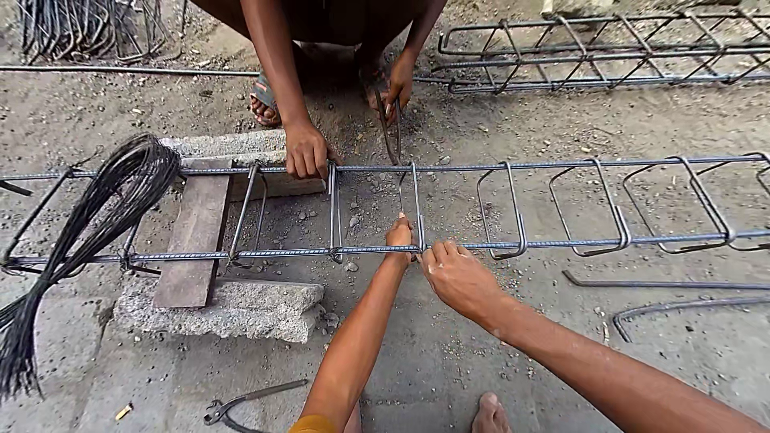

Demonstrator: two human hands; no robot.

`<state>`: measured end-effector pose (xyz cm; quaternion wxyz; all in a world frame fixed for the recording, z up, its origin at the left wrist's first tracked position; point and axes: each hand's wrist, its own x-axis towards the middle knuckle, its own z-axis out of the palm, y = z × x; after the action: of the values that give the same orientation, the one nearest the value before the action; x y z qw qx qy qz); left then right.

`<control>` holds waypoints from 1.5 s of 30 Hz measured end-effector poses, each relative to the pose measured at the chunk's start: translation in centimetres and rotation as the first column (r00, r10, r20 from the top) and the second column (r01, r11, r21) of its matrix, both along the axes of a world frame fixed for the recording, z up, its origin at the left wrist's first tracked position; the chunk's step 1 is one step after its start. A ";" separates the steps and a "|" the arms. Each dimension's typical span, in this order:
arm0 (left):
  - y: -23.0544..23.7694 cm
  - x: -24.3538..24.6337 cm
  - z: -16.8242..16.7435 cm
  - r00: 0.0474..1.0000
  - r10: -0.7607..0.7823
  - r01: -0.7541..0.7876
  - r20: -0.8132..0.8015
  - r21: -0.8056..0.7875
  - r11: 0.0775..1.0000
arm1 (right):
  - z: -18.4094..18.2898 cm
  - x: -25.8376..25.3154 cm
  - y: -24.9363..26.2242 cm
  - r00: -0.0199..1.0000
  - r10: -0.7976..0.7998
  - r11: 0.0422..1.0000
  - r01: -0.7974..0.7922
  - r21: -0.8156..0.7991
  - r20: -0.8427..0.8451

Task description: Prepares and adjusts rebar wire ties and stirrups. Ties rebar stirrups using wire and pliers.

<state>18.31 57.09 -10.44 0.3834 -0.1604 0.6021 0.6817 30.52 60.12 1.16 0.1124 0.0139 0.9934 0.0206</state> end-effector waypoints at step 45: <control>-46.9 13.9 -0.7 0.952 -0.181 0.286 0.248 -0.931 0.229 | -2.1 0.2 -18.4 0.569 0.536 0.779 -0.051 -0.624 0.623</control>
<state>32.23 10.23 -11.14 0.3311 -0.2965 0.8894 0.1066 30.73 41.70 -0.95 0.5217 -0.2026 0.7939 -0.2376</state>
